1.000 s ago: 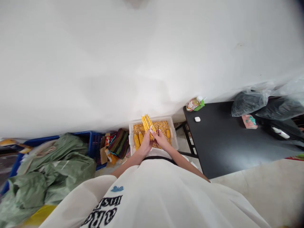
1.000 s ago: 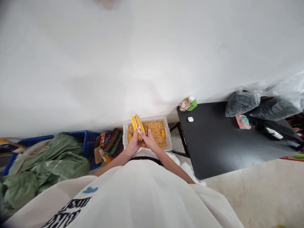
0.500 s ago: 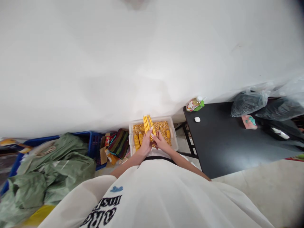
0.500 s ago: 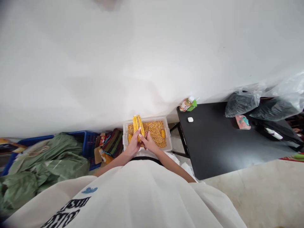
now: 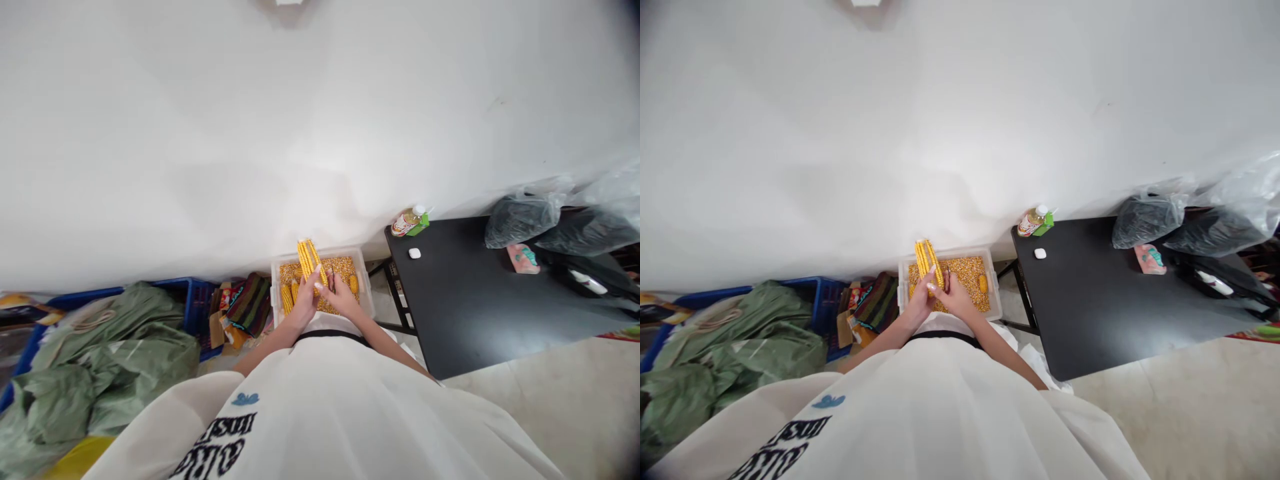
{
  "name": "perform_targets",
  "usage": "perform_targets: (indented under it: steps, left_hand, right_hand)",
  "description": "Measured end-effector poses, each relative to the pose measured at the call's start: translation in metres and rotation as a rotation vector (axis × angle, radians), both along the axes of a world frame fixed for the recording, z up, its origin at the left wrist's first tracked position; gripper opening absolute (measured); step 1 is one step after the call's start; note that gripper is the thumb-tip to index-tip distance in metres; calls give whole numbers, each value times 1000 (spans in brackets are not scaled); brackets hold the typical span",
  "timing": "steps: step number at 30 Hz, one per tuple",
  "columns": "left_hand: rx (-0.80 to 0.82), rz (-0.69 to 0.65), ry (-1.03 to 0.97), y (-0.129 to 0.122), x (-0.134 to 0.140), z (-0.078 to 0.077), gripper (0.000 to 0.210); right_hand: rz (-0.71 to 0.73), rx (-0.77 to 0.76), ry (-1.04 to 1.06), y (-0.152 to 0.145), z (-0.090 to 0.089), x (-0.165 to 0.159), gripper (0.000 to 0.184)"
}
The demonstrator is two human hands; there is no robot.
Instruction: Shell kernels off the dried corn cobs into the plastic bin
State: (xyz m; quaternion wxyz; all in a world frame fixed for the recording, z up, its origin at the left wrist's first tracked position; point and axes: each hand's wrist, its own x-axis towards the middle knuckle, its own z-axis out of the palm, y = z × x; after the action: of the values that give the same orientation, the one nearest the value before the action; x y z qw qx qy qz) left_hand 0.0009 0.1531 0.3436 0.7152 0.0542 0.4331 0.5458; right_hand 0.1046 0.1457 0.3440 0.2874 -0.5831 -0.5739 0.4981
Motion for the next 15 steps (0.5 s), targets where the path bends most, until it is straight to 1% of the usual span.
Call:
perform_targets:
  steps: [2,5,8,13,15]
  left_hand:
    - [57,4,-4,0,0,-2,30]
    - [82,-22,6,2,-3,-2,30]
    - [23,-41,-2,4,-6,1,33]
    - [-66,-85,-45,5,-7,9,33]
    - [-126,-56,-41,4,-7,9,33]
  right_hand:
    - [24,38,-70,-1,3,0,37]
    - [81,88,16,-3,8,-1,41]
    - [133,148,53,-6,12,-1,46]
    - [171,180,-148,-9,9,-2,45]
    - [205,197,-199,-9,7,-2,42]
